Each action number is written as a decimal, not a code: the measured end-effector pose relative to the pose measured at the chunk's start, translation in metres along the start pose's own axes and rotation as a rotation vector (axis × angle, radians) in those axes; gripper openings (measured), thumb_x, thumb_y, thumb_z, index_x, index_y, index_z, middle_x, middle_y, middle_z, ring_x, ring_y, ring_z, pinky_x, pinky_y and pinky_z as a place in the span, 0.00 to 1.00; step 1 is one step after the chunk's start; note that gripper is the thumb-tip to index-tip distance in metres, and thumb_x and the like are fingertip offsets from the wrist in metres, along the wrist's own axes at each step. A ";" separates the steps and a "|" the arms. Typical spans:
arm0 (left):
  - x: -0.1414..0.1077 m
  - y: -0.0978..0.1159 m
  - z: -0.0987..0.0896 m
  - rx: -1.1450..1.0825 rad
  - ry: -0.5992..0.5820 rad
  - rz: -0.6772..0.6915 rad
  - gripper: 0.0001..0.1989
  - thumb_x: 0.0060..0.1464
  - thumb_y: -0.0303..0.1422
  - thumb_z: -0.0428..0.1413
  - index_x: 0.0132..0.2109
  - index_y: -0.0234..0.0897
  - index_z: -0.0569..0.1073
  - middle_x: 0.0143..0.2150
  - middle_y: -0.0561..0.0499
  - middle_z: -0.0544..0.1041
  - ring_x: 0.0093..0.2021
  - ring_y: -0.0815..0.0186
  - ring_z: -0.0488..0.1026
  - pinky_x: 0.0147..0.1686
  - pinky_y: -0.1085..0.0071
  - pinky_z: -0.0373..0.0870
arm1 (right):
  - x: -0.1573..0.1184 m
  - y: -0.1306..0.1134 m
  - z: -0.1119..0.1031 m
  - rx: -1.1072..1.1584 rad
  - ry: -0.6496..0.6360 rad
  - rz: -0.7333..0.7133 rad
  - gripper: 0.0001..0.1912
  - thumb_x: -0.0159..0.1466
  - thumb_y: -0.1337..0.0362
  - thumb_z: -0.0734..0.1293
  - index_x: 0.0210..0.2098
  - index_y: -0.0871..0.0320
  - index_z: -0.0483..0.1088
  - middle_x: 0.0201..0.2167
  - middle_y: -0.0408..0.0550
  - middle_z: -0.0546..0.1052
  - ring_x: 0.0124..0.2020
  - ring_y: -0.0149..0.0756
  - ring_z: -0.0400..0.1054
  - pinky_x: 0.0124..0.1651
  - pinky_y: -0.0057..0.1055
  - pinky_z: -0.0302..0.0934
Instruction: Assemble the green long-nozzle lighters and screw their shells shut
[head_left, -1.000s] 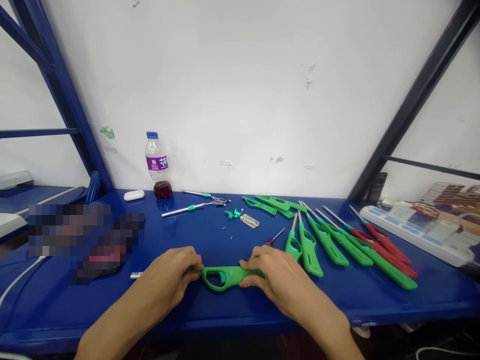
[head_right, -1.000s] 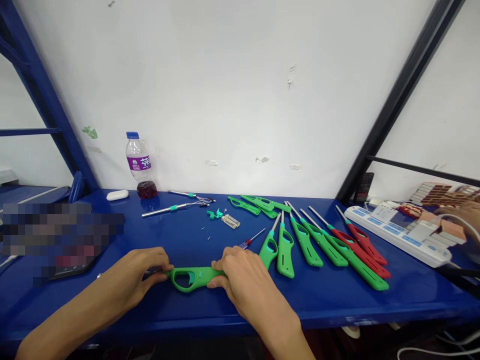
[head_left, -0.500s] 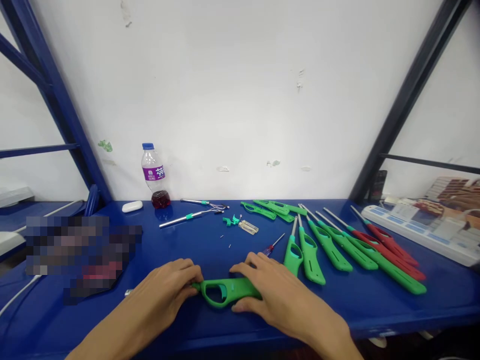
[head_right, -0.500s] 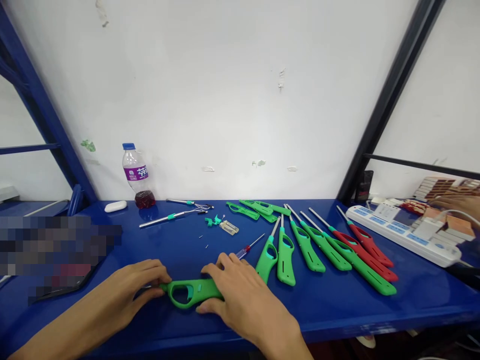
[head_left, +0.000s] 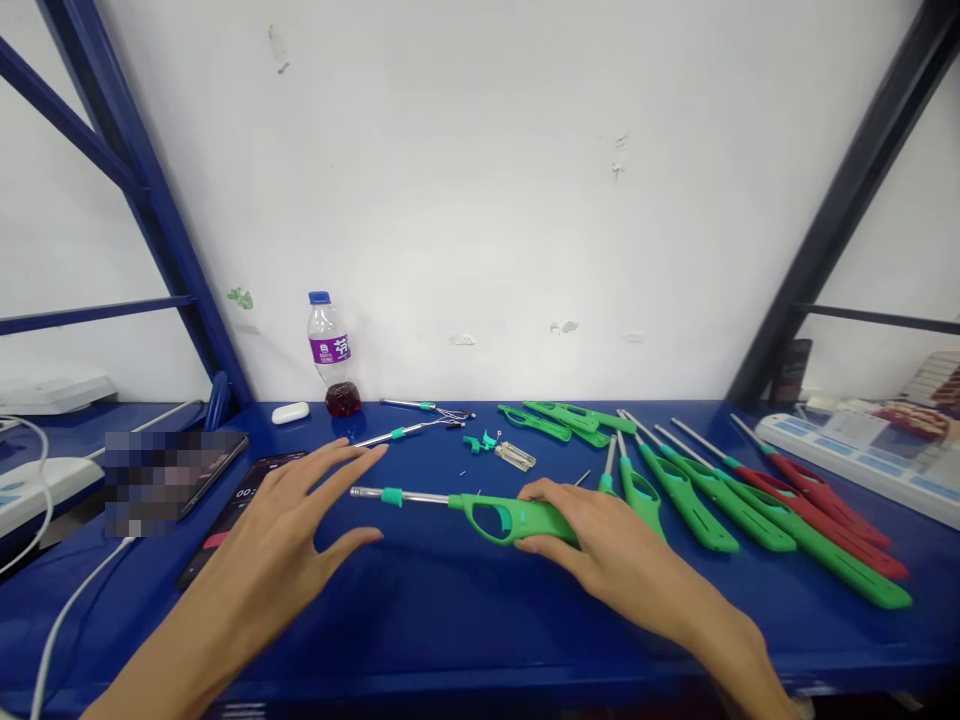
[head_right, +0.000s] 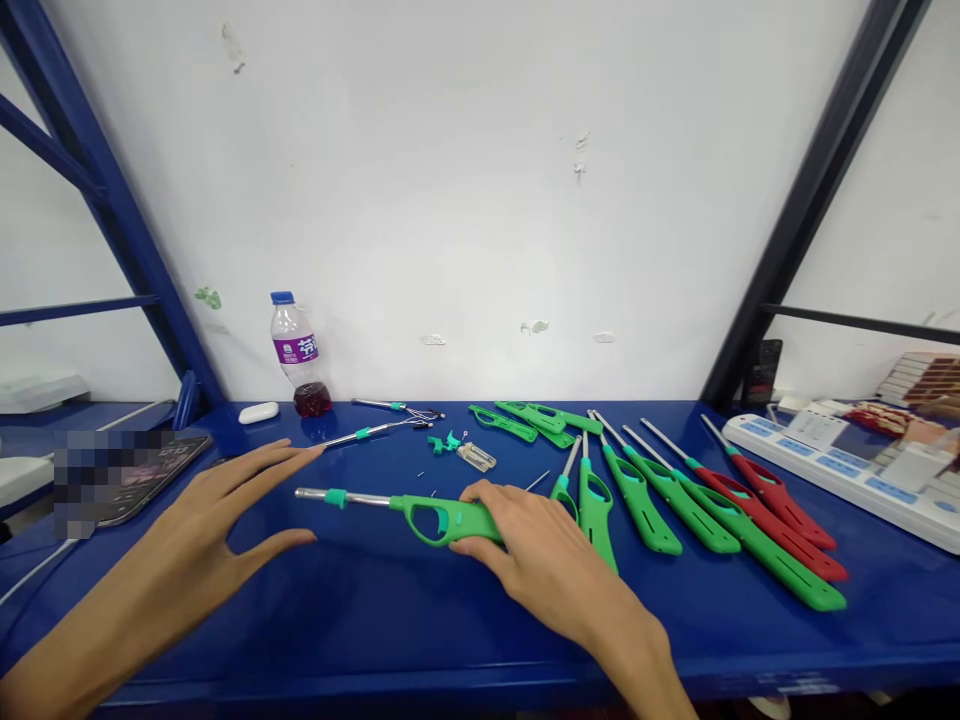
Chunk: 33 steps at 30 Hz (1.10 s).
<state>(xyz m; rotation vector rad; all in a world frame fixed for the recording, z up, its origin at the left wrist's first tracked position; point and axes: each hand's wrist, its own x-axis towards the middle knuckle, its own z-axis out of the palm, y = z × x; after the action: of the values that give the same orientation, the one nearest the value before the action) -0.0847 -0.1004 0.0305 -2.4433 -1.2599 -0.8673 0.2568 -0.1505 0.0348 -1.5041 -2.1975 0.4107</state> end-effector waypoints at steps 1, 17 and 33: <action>0.000 -0.003 0.000 0.015 0.009 0.005 0.33 0.66 0.59 0.49 0.69 0.48 0.68 0.66 0.41 0.74 0.64 0.41 0.70 0.60 0.43 0.68 | 0.000 0.001 -0.002 0.001 0.001 0.002 0.13 0.73 0.53 0.66 0.55 0.48 0.71 0.46 0.43 0.80 0.46 0.44 0.74 0.48 0.37 0.62; 0.011 0.056 0.026 -0.240 -0.036 0.166 0.17 0.75 0.39 0.46 0.52 0.41 0.78 0.46 0.48 0.83 0.44 0.60 0.79 0.45 0.64 0.74 | -0.008 -0.012 -0.007 0.051 0.032 -0.074 0.18 0.70 0.51 0.69 0.58 0.45 0.76 0.54 0.46 0.81 0.55 0.48 0.75 0.56 0.38 0.64; 0.011 0.066 0.037 -0.304 0.163 0.258 0.14 0.71 0.25 0.53 0.59 0.38 0.72 0.45 0.47 0.82 0.42 0.61 0.77 0.41 0.65 0.76 | -0.014 -0.012 -0.016 0.075 0.057 -0.057 0.20 0.68 0.50 0.71 0.58 0.41 0.76 0.54 0.43 0.82 0.53 0.48 0.75 0.52 0.36 0.64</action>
<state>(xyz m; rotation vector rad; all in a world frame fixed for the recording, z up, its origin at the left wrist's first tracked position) -0.0121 -0.1148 0.0109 -2.6196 -0.7825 -1.2261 0.2596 -0.1681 0.0518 -1.3941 -2.1513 0.4218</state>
